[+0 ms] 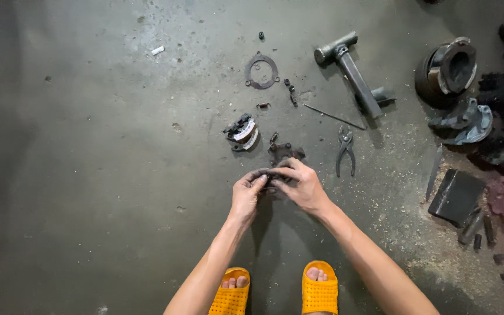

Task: Disassembling motorcycle clutch shoes, grinding them on a machine, and cleaning them with a fan.

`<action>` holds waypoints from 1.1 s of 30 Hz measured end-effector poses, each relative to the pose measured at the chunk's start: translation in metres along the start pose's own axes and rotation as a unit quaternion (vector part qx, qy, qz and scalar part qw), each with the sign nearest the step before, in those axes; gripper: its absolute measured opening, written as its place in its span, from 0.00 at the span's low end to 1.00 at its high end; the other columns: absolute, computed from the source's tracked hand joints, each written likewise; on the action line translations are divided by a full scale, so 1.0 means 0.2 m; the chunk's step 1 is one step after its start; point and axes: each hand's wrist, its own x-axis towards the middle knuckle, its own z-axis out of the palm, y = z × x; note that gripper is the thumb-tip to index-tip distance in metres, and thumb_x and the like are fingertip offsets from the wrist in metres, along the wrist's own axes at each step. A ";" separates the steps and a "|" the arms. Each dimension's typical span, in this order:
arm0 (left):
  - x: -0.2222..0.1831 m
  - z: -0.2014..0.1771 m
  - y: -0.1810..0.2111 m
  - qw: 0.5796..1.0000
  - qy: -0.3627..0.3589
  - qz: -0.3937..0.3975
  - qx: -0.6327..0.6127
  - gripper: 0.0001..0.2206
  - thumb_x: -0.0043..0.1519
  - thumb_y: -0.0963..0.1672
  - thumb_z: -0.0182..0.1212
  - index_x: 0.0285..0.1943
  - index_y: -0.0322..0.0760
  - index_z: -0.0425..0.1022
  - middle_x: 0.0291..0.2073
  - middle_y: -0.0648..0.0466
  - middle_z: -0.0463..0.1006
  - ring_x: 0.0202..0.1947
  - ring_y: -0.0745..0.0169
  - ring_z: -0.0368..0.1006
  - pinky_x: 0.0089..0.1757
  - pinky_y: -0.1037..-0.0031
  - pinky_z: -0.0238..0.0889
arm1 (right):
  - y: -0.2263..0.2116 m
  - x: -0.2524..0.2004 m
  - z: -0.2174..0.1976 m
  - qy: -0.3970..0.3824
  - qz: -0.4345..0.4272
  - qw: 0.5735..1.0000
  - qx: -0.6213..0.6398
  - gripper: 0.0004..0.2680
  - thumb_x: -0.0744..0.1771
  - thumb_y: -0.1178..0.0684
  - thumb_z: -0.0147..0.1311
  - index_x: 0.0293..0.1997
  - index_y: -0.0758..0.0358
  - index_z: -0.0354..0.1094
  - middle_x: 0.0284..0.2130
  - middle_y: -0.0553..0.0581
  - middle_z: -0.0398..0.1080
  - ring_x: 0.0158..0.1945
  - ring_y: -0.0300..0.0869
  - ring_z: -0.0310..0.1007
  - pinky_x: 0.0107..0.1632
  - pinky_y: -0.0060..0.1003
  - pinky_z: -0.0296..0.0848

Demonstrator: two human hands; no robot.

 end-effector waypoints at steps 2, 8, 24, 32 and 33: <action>0.00 -0.02 -0.02 1.000 -0.006 0.007 0.002 0.12 0.64 0.38 0.61 0.56 0.24 0.76 0.39 0.40 0.85 0.37 0.47 0.83 0.38 0.64 0.79 | 0.05 -0.02 0.04 0.000 -0.006 1.000 -0.006 0.10 0.62 0.55 0.67 0.46 0.56 0.78 0.38 0.55 0.76 0.41 0.51 0.79 0.42 0.43 0.78; -0.05 0.02 0.10 0.998 0.009 -0.002 0.063 0.15 0.66 0.40 0.60 0.59 0.22 0.74 0.45 0.33 0.83 0.42 0.44 0.82 0.39 0.62 0.78 | 0.12 0.06 -0.02 0.022 0.040 0.998 -0.050 0.10 0.62 0.58 0.66 0.45 0.58 0.75 0.31 0.59 0.76 0.37 0.54 0.80 0.40 0.45 0.79; 0.17 0.05 0.62 0.553 0.082 0.462 0.688 0.21 0.61 0.43 0.68 0.62 0.37 0.66 0.54 0.43 0.64 0.53 0.43 0.67 0.50 0.59 0.66 | 0.19 0.06 0.12 -0.058 -0.013 0.951 -0.302 0.09 0.62 0.57 0.60 0.46 0.59 0.73 0.33 0.57 0.68 0.40 0.51 0.74 0.41 0.45 0.78; 0.40 -0.02 0.68 0.665 0.039 0.416 0.619 0.06 0.65 0.39 0.60 0.49 0.36 0.77 0.37 0.47 0.75 0.39 0.39 0.77 0.40 0.57 0.73 | 0.14 0.06 0.11 0.007 -0.002 0.985 -0.174 0.07 0.64 0.57 0.62 0.45 0.59 0.73 0.38 0.56 0.74 0.45 0.50 0.77 0.46 0.42 0.78; 0.41 -0.02 0.68 0.665 0.037 0.417 0.618 0.06 0.65 0.39 0.60 0.49 0.36 0.77 0.37 0.47 0.75 0.39 0.39 0.77 0.40 0.57 0.73 | 0.16 0.06 0.12 0.009 -0.001 0.985 -0.175 0.07 0.64 0.57 0.62 0.45 0.59 0.73 0.38 0.56 0.74 0.45 0.50 0.77 0.46 0.42 0.78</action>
